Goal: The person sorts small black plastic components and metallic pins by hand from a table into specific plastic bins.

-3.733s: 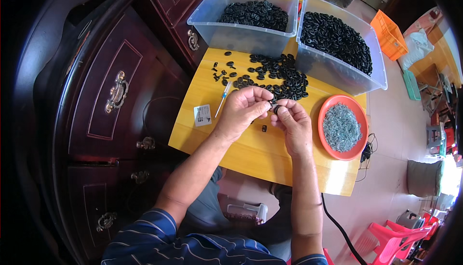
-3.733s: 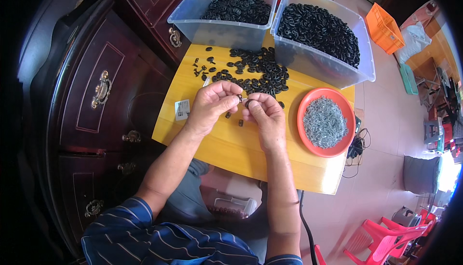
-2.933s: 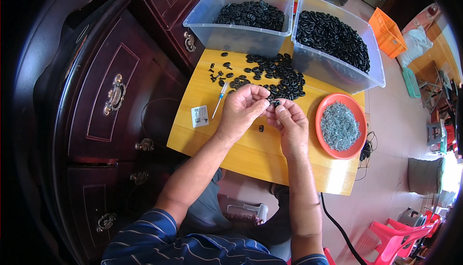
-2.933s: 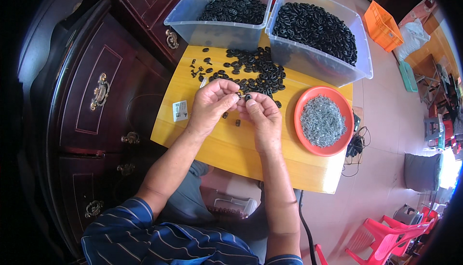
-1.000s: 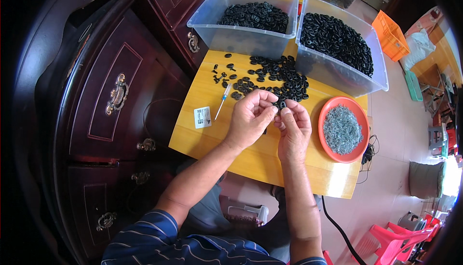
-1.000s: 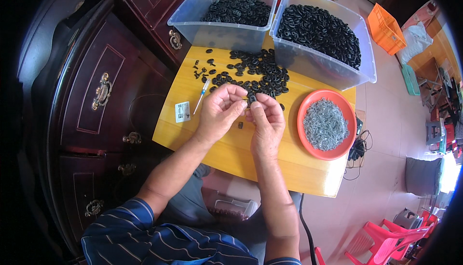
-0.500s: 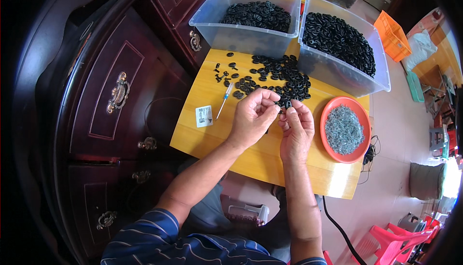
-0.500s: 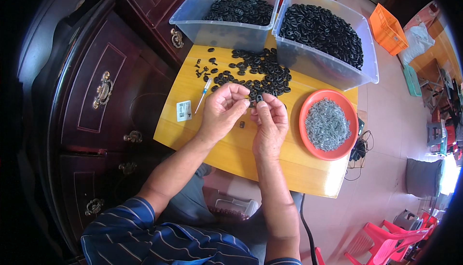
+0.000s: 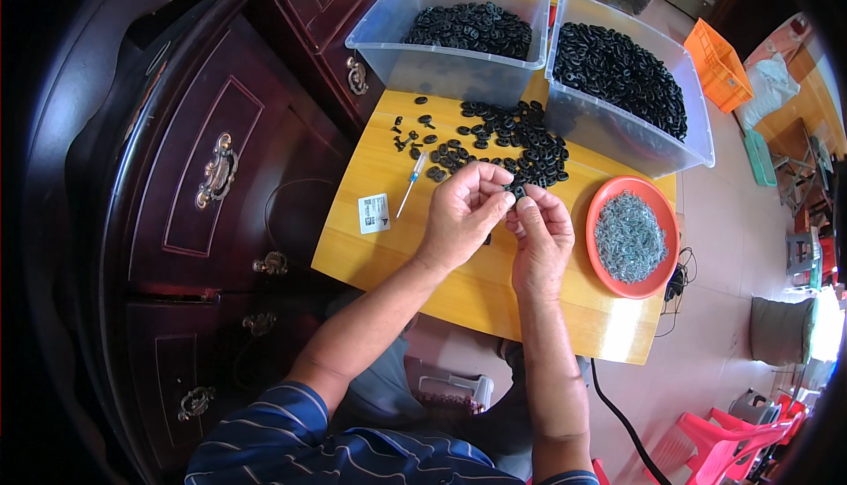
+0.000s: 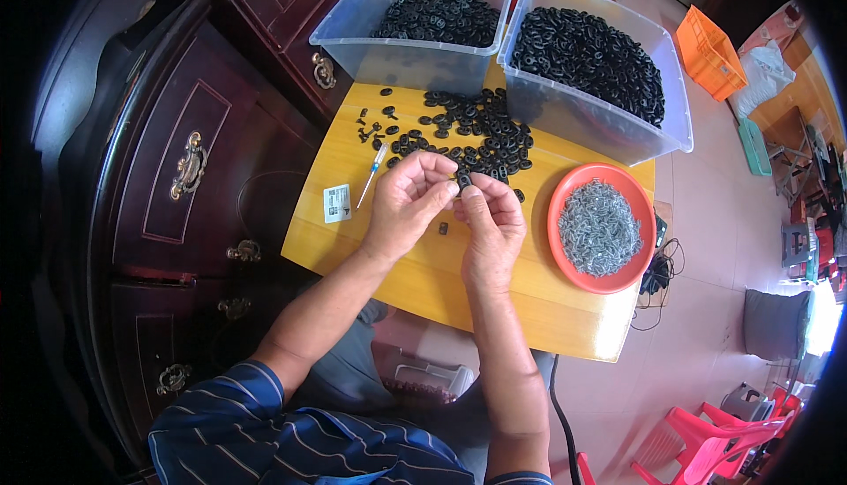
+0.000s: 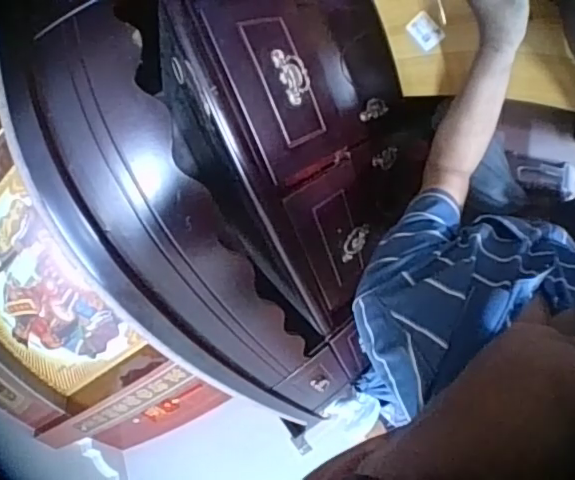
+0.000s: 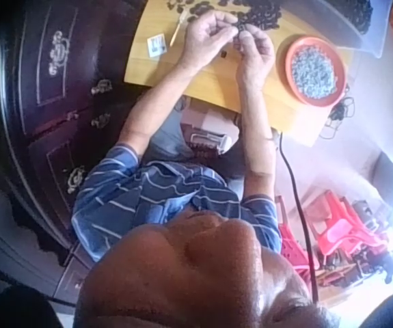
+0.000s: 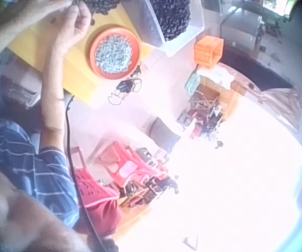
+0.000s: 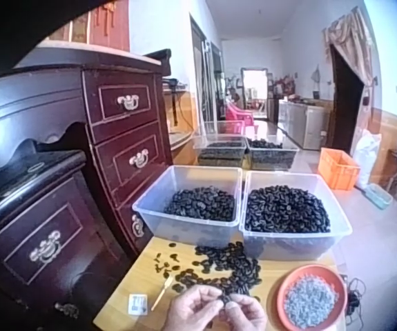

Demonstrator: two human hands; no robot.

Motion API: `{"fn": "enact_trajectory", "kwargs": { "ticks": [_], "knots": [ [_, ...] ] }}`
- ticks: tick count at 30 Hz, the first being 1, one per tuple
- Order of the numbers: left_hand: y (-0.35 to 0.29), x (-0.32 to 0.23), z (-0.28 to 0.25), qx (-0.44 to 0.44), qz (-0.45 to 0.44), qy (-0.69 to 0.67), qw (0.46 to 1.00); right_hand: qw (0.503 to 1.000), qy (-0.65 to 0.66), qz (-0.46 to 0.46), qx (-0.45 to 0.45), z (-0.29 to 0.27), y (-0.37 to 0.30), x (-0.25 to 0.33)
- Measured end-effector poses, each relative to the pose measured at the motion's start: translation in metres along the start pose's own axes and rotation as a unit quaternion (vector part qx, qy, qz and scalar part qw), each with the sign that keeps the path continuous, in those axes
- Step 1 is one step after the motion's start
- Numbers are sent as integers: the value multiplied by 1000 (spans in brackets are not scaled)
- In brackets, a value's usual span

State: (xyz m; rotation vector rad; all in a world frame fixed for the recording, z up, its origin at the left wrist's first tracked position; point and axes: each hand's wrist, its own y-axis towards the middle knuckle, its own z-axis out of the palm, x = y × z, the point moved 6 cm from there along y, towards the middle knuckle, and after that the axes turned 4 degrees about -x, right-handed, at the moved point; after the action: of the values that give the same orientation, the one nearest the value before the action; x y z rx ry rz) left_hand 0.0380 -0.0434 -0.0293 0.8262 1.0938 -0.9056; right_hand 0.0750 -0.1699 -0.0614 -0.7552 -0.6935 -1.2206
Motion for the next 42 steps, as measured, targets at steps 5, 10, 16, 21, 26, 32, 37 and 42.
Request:
{"fn": "enact_trajectory", "kwargs": {
  "ticks": [5, 10, 16, 21, 26, 32, 37, 42],
  "knots": [
    [4, -6, -3, 70, -38, 9, 997, 1000, 16, 15, 13, -1, 1, 2],
    [7, -13, -8, 131, -31, -10, 991, 997, 44, 43, 43, 4, -2, 6],
    [7, -12, -10, 150, -31, -1, 988, 996, 38, 55, 62, 5, -2, 5],
    [4, -15, -9, 155, 6, 53, 986, 995, 47, 62, 70, 3, -1, 5],
    [4, -21, -7, 165, 65, 100, 979, 992, 66, 67, 85, 7, -1, 8],
    [2, -29, -2, 179, 101, 142, 968, 987, 97, 69, 110, 9, -1, 12],
    [1, -36, 0, 188, 125, 174, 958, 984, 87, 92, 129, 12, -2, 15],
    [2, -35, -1, 186, 127, 165, 960, 983, 71, 96, 140, 11, -1, 16]
  ]
}}
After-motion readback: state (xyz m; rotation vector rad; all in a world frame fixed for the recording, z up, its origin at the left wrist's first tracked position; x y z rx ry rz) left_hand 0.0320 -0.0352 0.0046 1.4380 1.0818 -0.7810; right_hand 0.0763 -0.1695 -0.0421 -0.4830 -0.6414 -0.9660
